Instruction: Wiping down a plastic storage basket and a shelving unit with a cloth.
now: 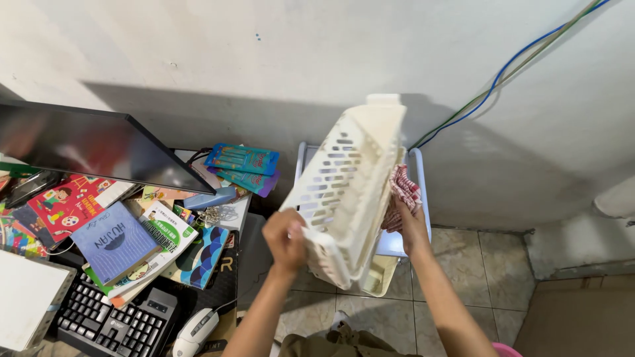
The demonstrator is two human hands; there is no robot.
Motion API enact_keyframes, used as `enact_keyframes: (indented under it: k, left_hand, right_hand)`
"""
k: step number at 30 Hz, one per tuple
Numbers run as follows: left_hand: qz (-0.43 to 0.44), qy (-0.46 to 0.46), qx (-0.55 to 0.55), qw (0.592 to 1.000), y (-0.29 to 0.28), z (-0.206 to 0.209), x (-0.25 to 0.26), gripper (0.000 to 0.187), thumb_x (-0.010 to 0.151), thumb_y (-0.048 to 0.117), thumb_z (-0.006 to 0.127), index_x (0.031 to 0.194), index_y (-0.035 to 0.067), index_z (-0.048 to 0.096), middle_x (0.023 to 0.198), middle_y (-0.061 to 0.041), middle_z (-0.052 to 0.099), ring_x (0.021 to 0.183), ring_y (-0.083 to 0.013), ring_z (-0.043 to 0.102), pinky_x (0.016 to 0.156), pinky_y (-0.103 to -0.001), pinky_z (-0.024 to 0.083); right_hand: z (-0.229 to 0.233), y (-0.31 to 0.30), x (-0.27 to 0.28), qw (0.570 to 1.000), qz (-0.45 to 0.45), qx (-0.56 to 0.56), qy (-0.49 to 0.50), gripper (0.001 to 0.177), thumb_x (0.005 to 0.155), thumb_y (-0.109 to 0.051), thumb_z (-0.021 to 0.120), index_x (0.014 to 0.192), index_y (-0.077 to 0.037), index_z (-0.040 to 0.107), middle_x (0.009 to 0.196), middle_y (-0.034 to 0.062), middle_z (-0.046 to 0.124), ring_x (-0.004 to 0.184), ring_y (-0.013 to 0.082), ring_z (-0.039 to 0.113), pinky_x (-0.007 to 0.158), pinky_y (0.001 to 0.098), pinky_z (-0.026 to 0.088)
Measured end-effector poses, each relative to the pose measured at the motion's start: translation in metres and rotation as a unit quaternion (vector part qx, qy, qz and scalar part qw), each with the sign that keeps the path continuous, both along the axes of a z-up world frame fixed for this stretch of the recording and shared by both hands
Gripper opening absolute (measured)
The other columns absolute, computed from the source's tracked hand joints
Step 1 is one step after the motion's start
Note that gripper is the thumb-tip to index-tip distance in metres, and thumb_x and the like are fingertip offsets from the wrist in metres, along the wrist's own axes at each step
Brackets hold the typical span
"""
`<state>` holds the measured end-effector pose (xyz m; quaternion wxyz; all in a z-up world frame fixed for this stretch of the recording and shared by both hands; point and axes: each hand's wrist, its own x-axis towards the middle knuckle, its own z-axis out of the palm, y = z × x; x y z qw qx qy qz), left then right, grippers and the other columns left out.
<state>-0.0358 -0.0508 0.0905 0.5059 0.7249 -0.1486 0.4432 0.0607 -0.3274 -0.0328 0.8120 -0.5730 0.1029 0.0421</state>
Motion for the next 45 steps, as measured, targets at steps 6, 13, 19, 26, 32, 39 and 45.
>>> enact_keyframes:
  k: [6,13,19,26,32,39,45]
  left_hand:
    - [-0.056,0.007,0.164,0.985,-0.039,0.016,-0.036,0.024,0.084,0.020,0.062,0.064,0.010,0.053,0.061,-0.006,0.051,0.056,-0.0262,0.052,0.058,-0.039,0.035]
    - [-0.081,0.093,0.206,0.971,-0.032,0.036,-0.043,0.023,0.083,0.024,0.067,0.067,0.010,0.058,0.064,-0.004,0.057,0.059,-0.0247,0.056,0.056,-0.038,0.037]
    - [-0.121,0.207,0.110,0.965,-0.001,0.023,-0.011,0.018,0.091,0.014,0.067,0.079,0.001,0.065,0.072,-0.011,0.062,0.067,-0.0244,0.062,0.063,-0.034,0.049]
    - [-0.182,0.414,-0.088,0.888,0.030,-0.026,0.049,0.028,0.102,0.031,0.057,0.116,0.008,0.065,0.112,-0.006,0.068,0.103,-0.0156,0.063,0.088,-0.028,0.050]
    - [-0.330,0.558,-0.208,0.733,0.016,-0.036,0.070,0.057,0.097,0.043,0.053,0.146,0.015,0.049,0.142,-0.006,0.059,0.131,-0.0164,0.053,0.104,-0.034,0.043]
    - [-0.399,0.488,-0.164,0.759,0.016,-0.004,0.051,0.081,0.082,0.010,0.065,0.155,0.009,0.030,0.150,-0.011,0.047,0.140,-0.0199,0.044,0.114,-0.033,0.035]
    - [-0.317,0.473,-0.188,0.801,0.047,0.045,0.015,0.085,0.083,0.011,0.064,0.157,0.007,0.022,0.149,-0.017,0.049,0.140,-0.0233,0.044,0.115,-0.034,0.034]
  right_hand:
    - [0.032,0.005,-0.015,0.995,-0.002,-0.092,-0.046,0.049,0.089,-0.008,0.064,0.137,-0.011,0.053,0.103,0.0015,0.074,0.074,0.0080,0.070,0.049,0.0258,0.052]
    - [-0.055,-0.015,0.001,0.986,-0.025,-0.141,-0.090,0.044,0.090,-0.009,0.069,0.133,-0.006,0.061,0.111,0.0044,0.074,0.088,0.0072,0.070,0.065,0.0228,0.057]
    - [-0.051,-0.012,0.010,0.983,0.010,-0.174,0.051,0.033,0.085,-0.014,0.070,0.117,-0.005,0.069,0.090,0.0092,0.076,0.064,0.0162,0.072,0.048,0.0321,0.056]
    - [-0.059,-0.016,0.018,0.977,0.045,-0.208,-0.005,0.025,0.082,-0.013,0.075,0.101,0.000,0.067,0.073,0.0086,0.069,0.051,0.0159,0.063,0.040,0.0303,0.046]
    - [-0.052,-0.015,0.013,0.988,0.081,-0.129,-0.033,0.019,0.088,-0.012,0.070,0.103,0.000,0.066,0.069,0.0072,0.065,0.046,0.0143,0.055,0.037,0.0283,0.037]
    - [-0.068,-0.017,0.020,0.977,0.101,-0.045,-0.183,0.051,0.090,-0.012,0.071,0.135,0.001,0.053,0.122,0.0076,0.064,0.104,0.0125,0.064,0.085,0.0297,0.057]
    - [-0.021,0.026,0.040,0.953,0.184,-0.099,-0.221,0.053,0.087,-0.015,0.075,0.132,0.005,0.058,0.111,0.0125,0.065,0.097,0.0188,0.066,0.080,0.0364,0.060]
